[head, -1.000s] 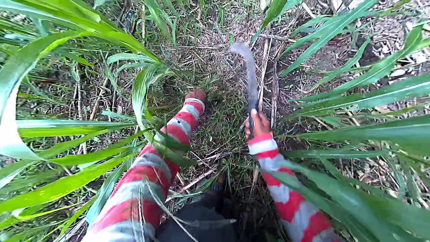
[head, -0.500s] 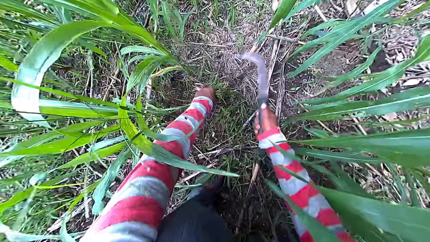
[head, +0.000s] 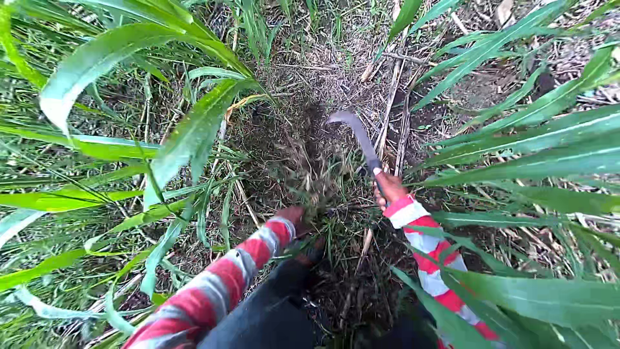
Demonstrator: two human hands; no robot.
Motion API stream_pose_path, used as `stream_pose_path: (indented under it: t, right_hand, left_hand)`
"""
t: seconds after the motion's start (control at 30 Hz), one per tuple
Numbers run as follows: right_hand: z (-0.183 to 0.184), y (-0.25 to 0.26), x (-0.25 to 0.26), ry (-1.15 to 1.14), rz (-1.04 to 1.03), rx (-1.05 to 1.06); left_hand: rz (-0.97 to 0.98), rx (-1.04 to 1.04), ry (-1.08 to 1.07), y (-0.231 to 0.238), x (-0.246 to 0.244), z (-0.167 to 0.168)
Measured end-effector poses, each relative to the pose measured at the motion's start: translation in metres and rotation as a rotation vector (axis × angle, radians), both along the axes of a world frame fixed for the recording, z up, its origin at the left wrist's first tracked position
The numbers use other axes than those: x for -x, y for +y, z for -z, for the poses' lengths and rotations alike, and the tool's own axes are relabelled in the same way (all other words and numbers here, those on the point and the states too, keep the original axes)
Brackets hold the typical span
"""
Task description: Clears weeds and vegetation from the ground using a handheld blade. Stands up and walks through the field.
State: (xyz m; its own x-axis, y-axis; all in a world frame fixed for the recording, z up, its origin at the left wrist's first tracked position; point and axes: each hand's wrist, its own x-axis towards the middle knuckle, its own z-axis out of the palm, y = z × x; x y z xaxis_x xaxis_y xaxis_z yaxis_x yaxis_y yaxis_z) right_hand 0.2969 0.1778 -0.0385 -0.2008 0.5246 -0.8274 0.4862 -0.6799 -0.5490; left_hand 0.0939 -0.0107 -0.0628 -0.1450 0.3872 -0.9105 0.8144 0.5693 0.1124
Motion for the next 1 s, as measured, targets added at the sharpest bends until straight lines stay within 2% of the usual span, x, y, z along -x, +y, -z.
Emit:
stream_pose_path:
  t: [0.07,0.1,0.17,0.23,0.3,0.37,0.43,0.53,0.63,0.67,0.73,0.8,0.9,1.0]
  right_hand:
    - [-0.001,-0.001,0.010,0.060,0.091,-0.106]
    - [0.000,-0.006,0.011,0.002,0.045,-0.173]
    - [0.009,-0.014,-0.001,-0.173,-0.238,-0.288]
    - [0.008,-0.017,-0.017,-0.296,-0.486,-0.283]
    - [-0.023,-0.019,-0.029,-0.339,-0.577,-0.270]
    - [-0.049,-0.024,-0.048,-0.402,-0.728,-0.292]
    - [-0.061,-0.032,-0.072,-0.475,-0.819,-0.327]
    - [-0.064,-0.046,-0.112,-0.493,-0.728,-0.363]
    - [-0.038,-0.056,-0.150,-0.439,-0.643,-0.489]
    - [-0.039,-0.059,-0.159,-0.428,-0.660,-0.476]
    - [-0.065,-0.075,-0.171,-0.395,-0.668,-0.410]
    - [-0.067,-0.085,-0.178,-0.350,-0.585,-0.429]
    - [-0.077,-0.062,-0.163,-0.393,-0.662,-0.456]
    - [-0.090,-0.034,-0.145,-0.442,-0.704,-0.437]
  left_hand:
    - [-0.054,0.038,-0.008,-0.012,-0.016,-0.012]
    - [-0.106,0.010,0.020,-0.014,-0.017,-0.017]
    - [-0.198,-0.122,0.096,-0.016,-0.007,-0.017]
    - [-0.335,-0.312,0.123,-0.015,0.008,-0.001]
    - [-0.576,-0.483,0.097,-0.003,0.019,0.016]
    - [-0.719,-0.466,0.091,0.009,0.021,0.024]
    - [-0.636,-0.378,0.089,0.020,0.008,0.039]
    - [-0.282,-0.307,0.072,0.030,-0.054,0.043]
    - [-0.123,-0.310,0.082,0.022,-0.107,0.033]
    - [-0.085,-0.290,0.092,0.019,-0.113,0.025]
    - [-0.083,-0.228,0.026,0.020,-0.109,0.004]
    - [-0.132,-0.263,-0.056,0.022,-0.098,-0.016]
    - [-0.184,-0.345,-0.149,0.027,-0.093,-0.056]
    - [-0.098,-0.343,-0.147,0.045,-0.083,-0.102]
